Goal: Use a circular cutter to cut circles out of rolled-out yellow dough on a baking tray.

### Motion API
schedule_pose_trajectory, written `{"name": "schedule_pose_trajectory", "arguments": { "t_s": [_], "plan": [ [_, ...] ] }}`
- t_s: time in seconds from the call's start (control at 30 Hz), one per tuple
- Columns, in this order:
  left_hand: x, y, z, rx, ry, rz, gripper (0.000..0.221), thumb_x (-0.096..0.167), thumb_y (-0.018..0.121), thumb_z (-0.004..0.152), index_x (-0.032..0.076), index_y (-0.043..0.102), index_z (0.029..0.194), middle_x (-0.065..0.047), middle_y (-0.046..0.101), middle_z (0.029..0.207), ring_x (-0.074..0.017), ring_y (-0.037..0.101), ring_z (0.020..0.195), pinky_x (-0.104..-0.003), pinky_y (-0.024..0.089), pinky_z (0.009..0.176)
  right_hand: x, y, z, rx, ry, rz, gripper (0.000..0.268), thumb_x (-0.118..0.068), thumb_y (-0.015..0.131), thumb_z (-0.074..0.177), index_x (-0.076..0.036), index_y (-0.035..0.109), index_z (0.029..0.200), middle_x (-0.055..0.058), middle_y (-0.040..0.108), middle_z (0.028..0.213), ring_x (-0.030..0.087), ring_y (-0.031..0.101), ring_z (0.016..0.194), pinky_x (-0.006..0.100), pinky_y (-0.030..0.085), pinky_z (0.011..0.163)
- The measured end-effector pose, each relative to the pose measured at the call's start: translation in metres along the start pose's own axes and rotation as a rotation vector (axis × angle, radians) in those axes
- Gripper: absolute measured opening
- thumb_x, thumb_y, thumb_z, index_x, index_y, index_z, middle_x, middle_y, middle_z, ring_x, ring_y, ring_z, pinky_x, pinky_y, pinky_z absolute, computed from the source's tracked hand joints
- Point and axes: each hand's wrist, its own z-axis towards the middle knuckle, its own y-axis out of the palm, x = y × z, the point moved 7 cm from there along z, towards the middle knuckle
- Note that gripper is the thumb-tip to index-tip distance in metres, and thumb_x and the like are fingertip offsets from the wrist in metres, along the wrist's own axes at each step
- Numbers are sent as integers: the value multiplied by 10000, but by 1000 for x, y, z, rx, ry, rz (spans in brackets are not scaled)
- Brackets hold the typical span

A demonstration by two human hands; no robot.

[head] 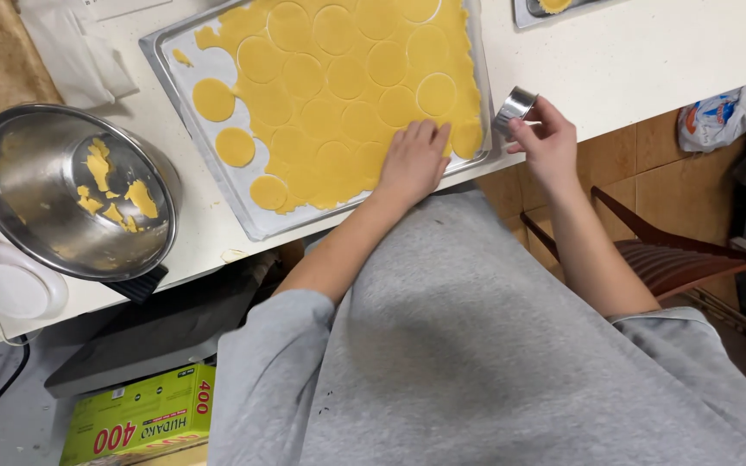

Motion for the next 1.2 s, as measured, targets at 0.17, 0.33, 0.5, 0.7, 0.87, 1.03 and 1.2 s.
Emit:
{"name": "schedule_pose_trajectory", "arguments": {
  "t_s": [0.17, 0.33, 0.5, 0.7, 0.87, 1.03, 1.2],
  "plan": [
    [18, 13, 35, -77, 90, 243, 698, 353, 781, 797, 26, 544, 1366, -106, 573, 1166, -273, 527, 1127, -421, 420, 909, -8, 9, -12, -27, -94, -52, 469, -128, 757, 1000, 43, 606, 1409, 56, 671, 1117, 70, 641, 851, 220, 570, 670],
    [23, 30, 45, -104, 209, 280, 701, 312, 817, 740, 50, 577, 1344, -91, 574, 1151, -260, 529, 1121, -406, 421, 897, -9, 0, -23, 14, -70, -58, 440, -133, 771, 975, 31, 623, 1356, 36, 667, 1107, 40, 621, 825, 206, 567, 683],
    [27, 25, 54, -155, 210, 276, 606, 266, 851, 705, 81, 613, 1231, -85, 571, 1168, -262, 532, 1143, -410, 424, 908, 0, -10, -25, 64, -48, -37, 406, -122, 776, 975, 32, 648, 1328, 29, 675, 1106, 29, 605, 815, 193, 538, 693],
    [21, 21, 50, -228, 147, 212, 626, 270, 867, 651, 81, 620, 1194, -108, 567, 1177, -291, 521, 1160, -435, 415, 934, 17, -19, -28, 90, -50, -21, 436, -118, 789, 946, 28, 632, 1326, 16, 672, 1092, 17, 606, 794, 189, 549, 672],
    [9, 20, 10, -77, 200, 223, 477, 299, 712, 947, 81, 604, 1357, -96, 550, 1360, -277, 506, 1269, -468, 395, 1071, 29, -25, -31, 97, -40, 4, 420, -135, 803, 959, 37, 644, 1307, 20, 683, 1075, 28, 610, 760, 179, 497, 663],
    [18, 43, -18, -220, 329, 493, 631, 416, 626, 960, 27, 528, 1448, -135, 409, 1590, -291, 366, 1462, -541, 248, 1193, 33, -23, -25, 87, -48, -9, 442, -138, 806, 953, 49, 622, 1309, 20, 670, 1087, 27, 626, 774, 177, 502, 666],
    [18, 46, -24, -281, 339, 580, 817, 524, 573, 939, -19, 442, 1535, -147, 287, 1665, -283, 203, 1552, -568, 112, 1246, 32, -21, -37, 105, -73, -56, 453, -129, 815, 943, 71, 625, 1301, 26, 682, 1092, 35, 613, 759, 181, 487, 650]
  ]
}}
